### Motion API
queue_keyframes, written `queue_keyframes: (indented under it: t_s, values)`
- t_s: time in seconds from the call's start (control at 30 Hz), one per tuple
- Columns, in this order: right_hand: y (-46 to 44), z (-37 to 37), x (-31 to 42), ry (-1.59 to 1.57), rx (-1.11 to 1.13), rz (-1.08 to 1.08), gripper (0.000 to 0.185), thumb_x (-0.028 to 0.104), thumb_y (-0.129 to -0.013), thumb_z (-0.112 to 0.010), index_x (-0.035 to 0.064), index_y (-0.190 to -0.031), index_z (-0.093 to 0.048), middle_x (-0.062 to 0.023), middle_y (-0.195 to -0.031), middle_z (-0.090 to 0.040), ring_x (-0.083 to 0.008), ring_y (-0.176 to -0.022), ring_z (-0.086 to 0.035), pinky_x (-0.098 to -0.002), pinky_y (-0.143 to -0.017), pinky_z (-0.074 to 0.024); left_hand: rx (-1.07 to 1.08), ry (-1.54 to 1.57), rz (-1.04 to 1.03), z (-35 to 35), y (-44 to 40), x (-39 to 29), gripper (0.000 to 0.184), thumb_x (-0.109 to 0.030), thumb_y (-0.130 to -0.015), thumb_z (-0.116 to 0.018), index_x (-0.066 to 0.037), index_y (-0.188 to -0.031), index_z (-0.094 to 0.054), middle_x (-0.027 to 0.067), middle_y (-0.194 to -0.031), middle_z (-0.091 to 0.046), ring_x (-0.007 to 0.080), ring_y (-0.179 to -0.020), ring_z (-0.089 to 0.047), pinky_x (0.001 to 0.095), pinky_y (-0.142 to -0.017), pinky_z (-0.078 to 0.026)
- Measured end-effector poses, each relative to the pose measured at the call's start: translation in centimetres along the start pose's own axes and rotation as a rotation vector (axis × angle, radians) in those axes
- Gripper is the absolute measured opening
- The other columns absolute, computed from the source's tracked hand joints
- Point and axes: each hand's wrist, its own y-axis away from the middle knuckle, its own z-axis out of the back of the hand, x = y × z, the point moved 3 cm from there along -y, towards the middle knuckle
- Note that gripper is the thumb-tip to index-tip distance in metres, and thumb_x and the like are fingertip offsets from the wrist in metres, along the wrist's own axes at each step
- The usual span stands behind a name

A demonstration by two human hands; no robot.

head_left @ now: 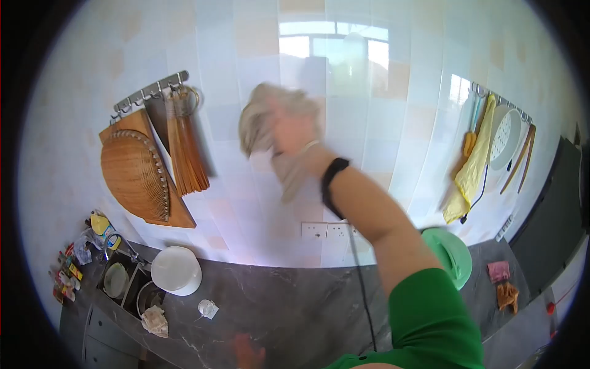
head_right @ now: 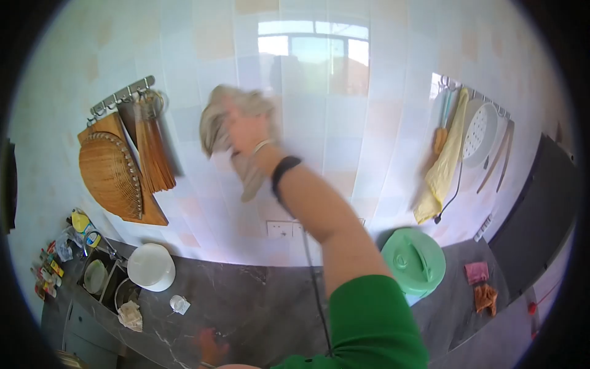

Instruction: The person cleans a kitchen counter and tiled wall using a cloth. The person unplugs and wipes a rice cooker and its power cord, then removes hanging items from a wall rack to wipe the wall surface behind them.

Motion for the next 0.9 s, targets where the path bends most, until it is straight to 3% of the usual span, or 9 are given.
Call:
queue_keyframes:
  t_s: [0.13,0.3,0.4,0.47,0.53,0.57,0.67,0.87,0.9]
  values:
    - [-5.9,8.7,-14.4,0.232,0.186,-0.230,0.032,0.021,-0.080,-0.050,0.0186,-0.111,-0.058,-0.0084,-0.107,-0.061,-0.0300,-0.088,-0.062,-0.0506,-0.076,-0.0448,0.444,0.135,0.104,-1.2,3.1,-0.4,0.061,-0.031,-0.081,-0.064,-0.013,-0.132,-0.035,0.0137,-0.139,-0.032,0.0335,-0.127,-0.032,0.0429,-0.102,-0.033]
    - [-1.8,13.9,-28.7,0.311,-0.122,-0.816,0.050,0.026,-0.078,-0.050,0.0079,-0.125,-0.051,-0.0237,-0.132,-0.041,-0.0345,-0.125,-0.037,-0.0454,-0.104,-0.0282,0.551,0.230,0.123,0.2,3.3,3.5,0.055,-0.029,-0.080,-0.064,-0.012,-0.127,-0.041,0.0166,-0.131,-0.039,0.0350,-0.121,-0.037,0.0429,-0.099,-0.035]
    - [-6.3,12.9,-18.5,0.371,0.299,-0.818,0.058,0.029,-0.079,-0.048,0.0071,-0.133,-0.042,-0.0236,-0.133,-0.040,-0.0400,-0.125,-0.036,-0.0519,-0.099,-0.0337,0.573,0.266,0.100,0.8,2.7,5.3,0.051,-0.028,-0.080,-0.064,-0.011,-0.123,-0.044,0.0184,-0.126,-0.043,0.0359,-0.117,-0.040,0.0428,-0.097,-0.036]
    - [-9.5,8.1,-8.9,0.384,-0.026,-0.673,0.052,0.023,-0.079,-0.049,-0.0070,-0.122,-0.048,-0.0239,-0.133,-0.039,-0.0431,-0.117,-0.041,-0.0511,-0.095,-0.0376,0.570,0.291,0.051,1.0,1.9,6.1,0.048,-0.028,-0.080,-0.064,-0.011,-0.121,-0.047,0.0196,-0.123,-0.045,0.0365,-0.115,-0.042,0.0428,-0.095,-0.037]
    - [-13.9,4.8,0.2,0.208,0.267,-0.432,0.047,0.021,-0.081,-0.049,0.0155,-0.128,-0.048,-0.0092,-0.144,-0.027,-0.0462,-0.117,-0.038,-0.0618,-0.085,-0.0401,0.547,0.317,-0.042,1.0,0.7,6.1,0.045,-0.027,-0.080,-0.064,-0.010,-0.119,-0.049,0.0207,-0.120,-0.048,0.0371,-0.112,-0.044,0.0428,-0.094,-0.038]
    - [-15.8,1.6,3.7,0.194,0.112,-0.357,0.039,0.022,-0.083,-0.048,0.0250,-0.122,-0.054,-0.0047,-0.143,-0.027,-0.0437,-0.115,-0.039,-0.0646,-0.082,-0.0392,0.528,0.345,-0.101,1.1,-0.2,5.7,0.044,-0.027,-0.079,-0.064,-0.010,-0.118,-0.051,0.0213,-0.119,-0.049,0.0374,-0.111,-0.045,0.0428,-0.093,-0.038]
    - [-20.8,-1.9,11.8,0.004,0.129,-0.113,0.028,0.025,-0.085,-0.048,0.0217,-0.109,-0.062,-0.0036,-0.142,-0.028,-0.0422,-0.116,-0.038,-0.0641,-0.085,-0.0383,0.502,0.454,-0.122,2.7,-2.4,2.5,0.040,-0.026,-0.080,-0.064,-0.007,-0.114,-0.054,0.0225,-0.112,-0.054,0.0377,-0.106,-0.049,0.0423,-0.090,-0.040]
    - [-22.9,-1.4,9.7,0.213,0.106,0.129,0.029,0.027,-0.085,-0.049,0.0182,-0.111,-0.060,-0.0069,-0.133,-0.043,-0.0330,-0.118,-0.045,-0.0540,-0.088,-0.0414,0.577,0.518,-0.051,3.8,-4.7,1.0,0.036,-0.025,-0.082,-0.061,-0.003,-0.110,-0.055,0.0209,-0.104,-0.057,0.0355,-0.098,-0.054,0.0412,-0.085,-0.042]
    - [-23.1,-0.4,6.4,-0.125,0.029,-0.178,0.035,0.025,-0.086,-0.048,0.0138,-0.119,-0.053,-0.0099,-0.119,-0.056,-0.0310,-0.111,-0.052,-0.0470,-0.087,-0.0439,0.587,0.470,-0.035,3.3,-4.4,2.7,0.036,-0.025,-0.082,-0.061,-0.003,-0.110,-0.055,0.0205,-0.104,-0.057,0.0351,-0.098,-0.054,0.0411,-0.085,-0.043]
